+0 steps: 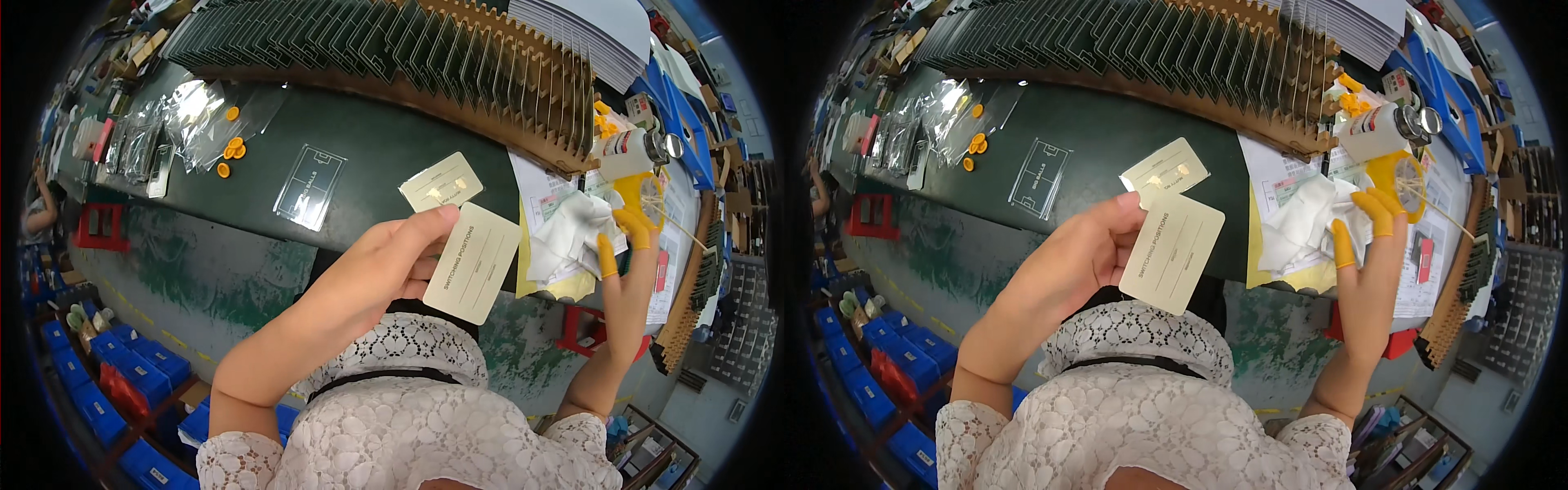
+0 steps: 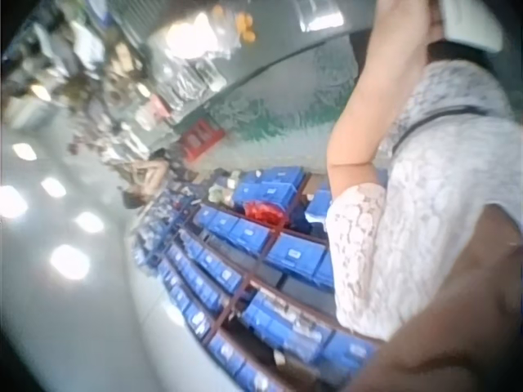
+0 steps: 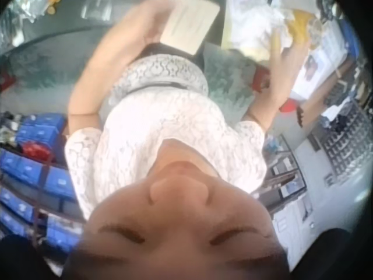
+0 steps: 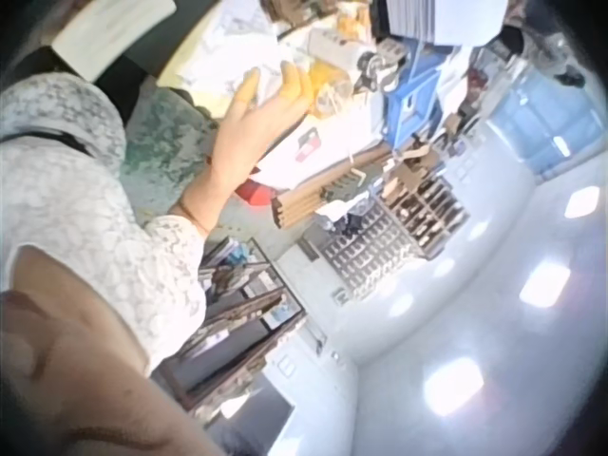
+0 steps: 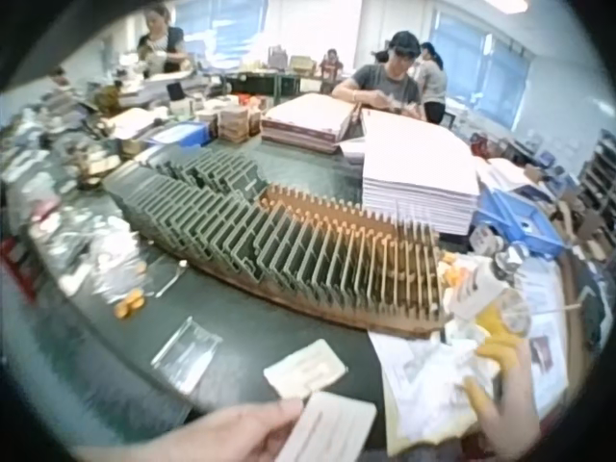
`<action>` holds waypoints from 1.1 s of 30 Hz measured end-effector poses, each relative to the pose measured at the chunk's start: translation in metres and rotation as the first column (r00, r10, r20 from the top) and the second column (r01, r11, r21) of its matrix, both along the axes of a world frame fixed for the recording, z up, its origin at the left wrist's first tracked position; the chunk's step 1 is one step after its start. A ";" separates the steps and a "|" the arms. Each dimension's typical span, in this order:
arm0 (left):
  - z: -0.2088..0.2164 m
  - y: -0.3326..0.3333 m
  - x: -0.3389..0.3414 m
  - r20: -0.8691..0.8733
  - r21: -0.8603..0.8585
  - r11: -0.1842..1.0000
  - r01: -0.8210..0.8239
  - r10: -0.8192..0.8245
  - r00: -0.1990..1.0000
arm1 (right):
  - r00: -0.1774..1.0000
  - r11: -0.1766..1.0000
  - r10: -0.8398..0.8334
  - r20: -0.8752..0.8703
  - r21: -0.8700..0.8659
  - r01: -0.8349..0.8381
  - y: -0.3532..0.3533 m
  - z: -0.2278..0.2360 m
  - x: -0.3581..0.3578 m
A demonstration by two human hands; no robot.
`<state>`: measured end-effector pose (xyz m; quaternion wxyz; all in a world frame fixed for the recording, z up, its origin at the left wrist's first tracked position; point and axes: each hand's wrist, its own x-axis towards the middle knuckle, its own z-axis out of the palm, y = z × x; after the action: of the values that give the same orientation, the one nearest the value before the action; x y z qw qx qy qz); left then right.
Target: The person cleans small rectangular cards at a workbench. They use a wooden stick to apply a substance to the card surface, then wipe the card with a white cloth. The person repeats this process on multiple cards, handling them one at a time and placing them back on the table after cleaning.
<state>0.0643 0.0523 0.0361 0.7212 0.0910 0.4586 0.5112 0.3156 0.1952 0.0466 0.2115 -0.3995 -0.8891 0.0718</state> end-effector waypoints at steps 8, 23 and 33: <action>0.003 -0.002 -0.001 -0.062 0.127 0.990 0.067 -0.060 0.996 | 0.921 0.959 0.004 -0.389 -0.258 -0.114 -0.006 -0.010 -0.009; -0.026 -0.021 -0.027 0.664 0.347 0.867 -0.358 0.043 0.746 | 0.859 0.937 0.076 -0.506 -0.258 -0.234 -0.021 -0.011 -0.040; -0.026 -0.024 -0.030 0.670 0.340 0.838 -0.427 0.103 0.735 | 0.847 0.911 0.078 -0.526 -0.307 -0.275 -0.027 -0.013 -0.039</action>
<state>0.0343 0.0284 0.0097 0.7036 0.0198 0.0615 0.7077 0.2761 0.1685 0.0332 0.3487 -0.3145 -0.8064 0.3595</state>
